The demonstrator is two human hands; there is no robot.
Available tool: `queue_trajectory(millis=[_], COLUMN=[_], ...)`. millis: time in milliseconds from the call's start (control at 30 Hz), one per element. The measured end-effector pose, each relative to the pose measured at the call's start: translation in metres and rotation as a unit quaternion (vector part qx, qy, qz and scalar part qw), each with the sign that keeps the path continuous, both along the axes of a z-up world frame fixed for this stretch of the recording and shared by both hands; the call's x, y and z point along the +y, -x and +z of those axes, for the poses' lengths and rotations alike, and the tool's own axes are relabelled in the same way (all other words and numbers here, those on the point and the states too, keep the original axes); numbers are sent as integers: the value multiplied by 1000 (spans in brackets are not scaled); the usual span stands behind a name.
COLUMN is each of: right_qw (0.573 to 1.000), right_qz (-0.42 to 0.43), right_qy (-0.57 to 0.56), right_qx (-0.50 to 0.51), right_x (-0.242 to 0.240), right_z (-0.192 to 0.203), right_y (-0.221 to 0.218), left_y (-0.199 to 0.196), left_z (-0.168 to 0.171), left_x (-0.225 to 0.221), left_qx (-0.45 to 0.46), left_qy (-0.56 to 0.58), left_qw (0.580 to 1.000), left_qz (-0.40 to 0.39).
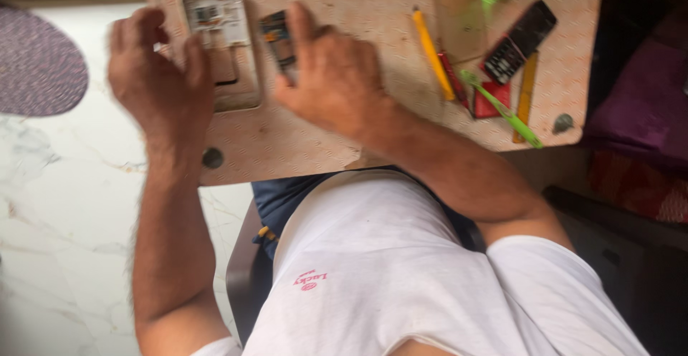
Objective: The person cleans the internal components of a disassembled mobile phone using a toothbrush and a cleaning solution from a spray bottle, while handling a phone frame and other mobile phones on a table.
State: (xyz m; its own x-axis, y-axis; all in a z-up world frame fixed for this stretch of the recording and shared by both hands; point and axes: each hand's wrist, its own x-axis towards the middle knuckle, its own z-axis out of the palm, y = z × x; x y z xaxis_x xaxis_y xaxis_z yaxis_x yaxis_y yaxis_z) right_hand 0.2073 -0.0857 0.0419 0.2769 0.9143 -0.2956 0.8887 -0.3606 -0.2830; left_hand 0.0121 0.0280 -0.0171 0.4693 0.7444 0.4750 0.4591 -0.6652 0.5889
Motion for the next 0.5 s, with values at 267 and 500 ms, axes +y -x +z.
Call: queue_trajectory(millis=[267, 500], right_qw=[995, 935], right_qz=[19, 153], right_qy=[-95, -300], right_qx=[-14, -111], right_x=[-10, -58], right_z=[8, 7], right_y=[-28, -127], left_y=[-1, -20], left_z=[28, 52], left_x=[-23, -45], left_qx=[29, 163], left_qy=[28, 43], left_qw=[998, 965], left_qz=[-46, -202])
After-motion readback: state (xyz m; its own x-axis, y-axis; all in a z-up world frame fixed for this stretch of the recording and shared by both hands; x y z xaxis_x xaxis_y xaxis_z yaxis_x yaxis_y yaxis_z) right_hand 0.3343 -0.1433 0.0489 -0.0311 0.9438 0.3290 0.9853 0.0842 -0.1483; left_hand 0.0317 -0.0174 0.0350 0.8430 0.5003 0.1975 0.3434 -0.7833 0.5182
